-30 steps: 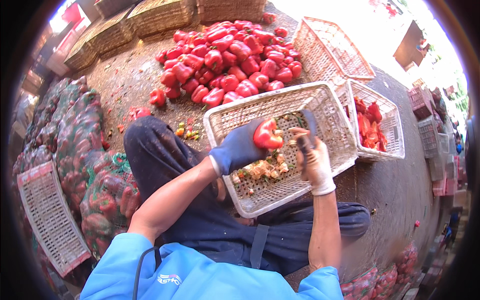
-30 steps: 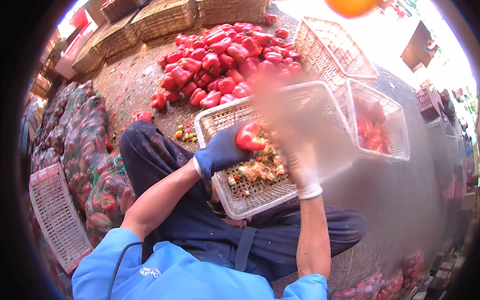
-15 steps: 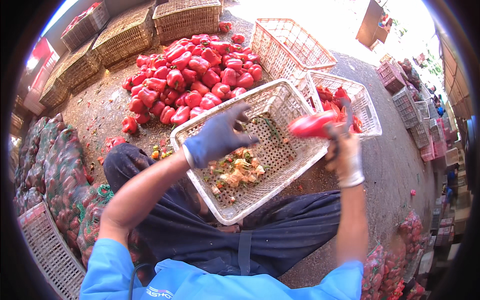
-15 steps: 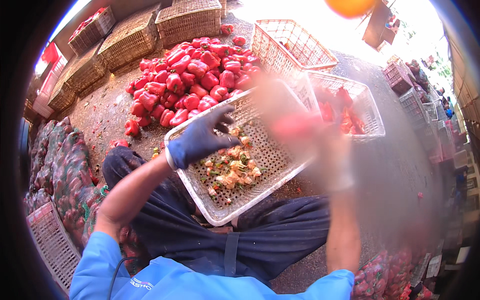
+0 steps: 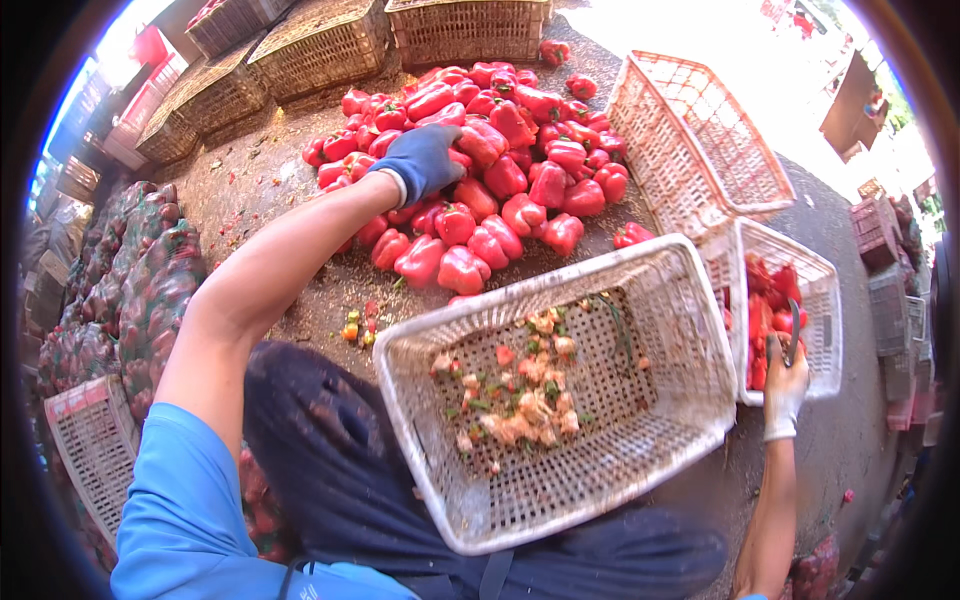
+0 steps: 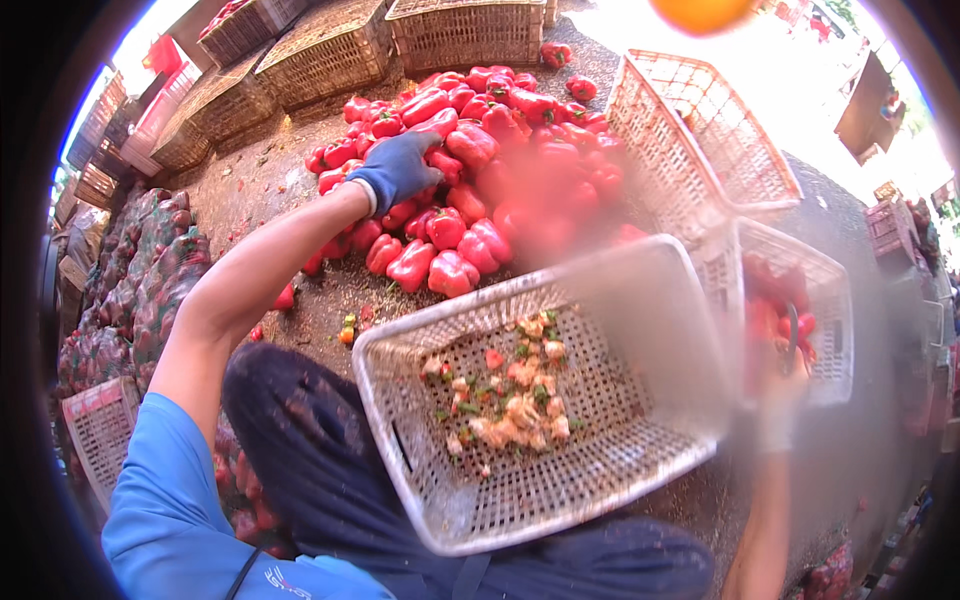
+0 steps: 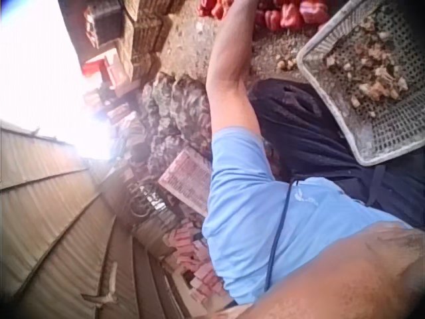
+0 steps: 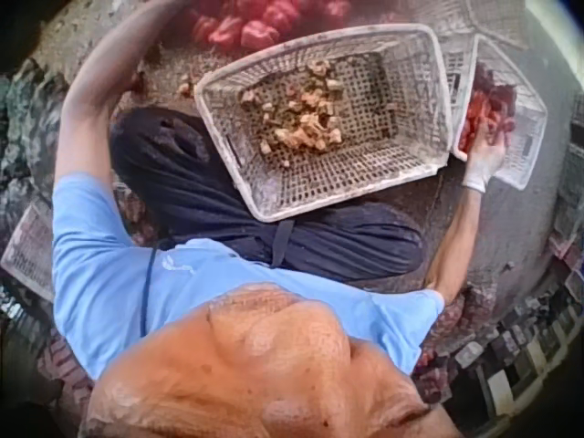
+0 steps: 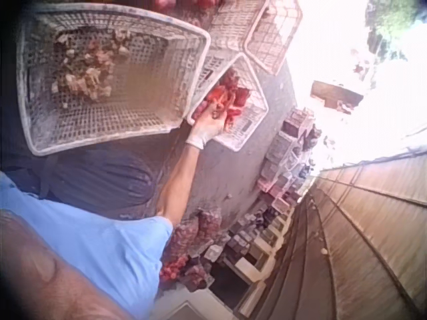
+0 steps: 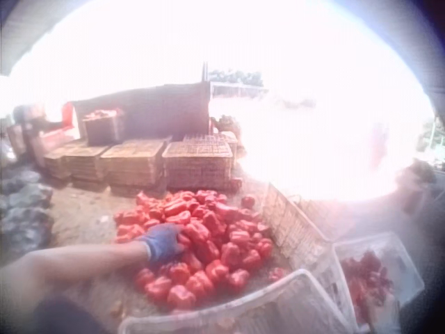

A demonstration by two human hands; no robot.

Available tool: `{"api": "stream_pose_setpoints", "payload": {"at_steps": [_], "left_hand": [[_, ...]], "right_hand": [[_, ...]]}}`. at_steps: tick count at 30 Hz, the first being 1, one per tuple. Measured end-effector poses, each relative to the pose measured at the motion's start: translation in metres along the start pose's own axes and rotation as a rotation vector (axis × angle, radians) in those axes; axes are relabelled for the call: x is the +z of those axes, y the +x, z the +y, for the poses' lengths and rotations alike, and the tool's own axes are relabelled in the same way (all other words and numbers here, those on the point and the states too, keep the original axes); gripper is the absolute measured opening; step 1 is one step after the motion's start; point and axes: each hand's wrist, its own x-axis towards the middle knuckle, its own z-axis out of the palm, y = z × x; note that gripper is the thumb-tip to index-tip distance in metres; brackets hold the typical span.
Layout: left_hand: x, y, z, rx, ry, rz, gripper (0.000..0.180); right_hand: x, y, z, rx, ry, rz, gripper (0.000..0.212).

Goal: The person sorts red bell peppers by cutting the stems and removing the tops with a knife, placing the cleaned peppers into a separate crate and the debris into a central basket.

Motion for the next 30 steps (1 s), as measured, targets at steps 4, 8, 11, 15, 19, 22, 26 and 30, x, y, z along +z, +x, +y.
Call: {"api": "stream_pose_setpoints", "payload": {"at_steps": [4, 8, 11, 15, 19, 22, 26, 30], "left_hand": [[0.054, 0.093, -0.013, 0.13, 0.116, 0.072, 0.059], [0.09, 0.184, -0.015, 0.091, 0.158, -0.011, 0.072], [0.117, 0.235, -0.026, 0.042, 0.142, -0.086, 0.085], [0.148, 0.27, -0.052, 0.074, 0.139, -0.194, 0.085], [0.154, 0.282, -0.044, 0.078, 0.178, -0.257, 0.088], [0.156, 0.277, -0.049, 0.063, 0.138, -0.315, 0.078], [0.158, 0.258, -0.052, 0.006, 0.086, -0.31, 0.075], [0.164, 0.239, -0.038, 0.006, 0.081, -0.2, 0.062]], "right_hand": [[0.024, 0.007, -0.015, 0.17, -0.213, -0.251, 0.033], [0.041, -0.01, 0.028, -0.009, -0.285, -0.131, 0.032], [0.044, -0.022, 0.03, 0.005, -0.25, -0.112, 0.03], [0.05, -0.023, 0.033, 0.09, -0.159, -0.151, 0.029], [0.047, -0.024, 0.031, 0.158, -0.182, -0.158, 0.028], [0.051, -0.021, 0.013, 0.207, -0.101, -0.127, 0.028], [0.047, -0.024, 0.033, 0.141, -0.166, -0.116, 0.03], [0.048, -0.025, 0.033, 0.122, -0.134, -0.1, 0.03]]}}
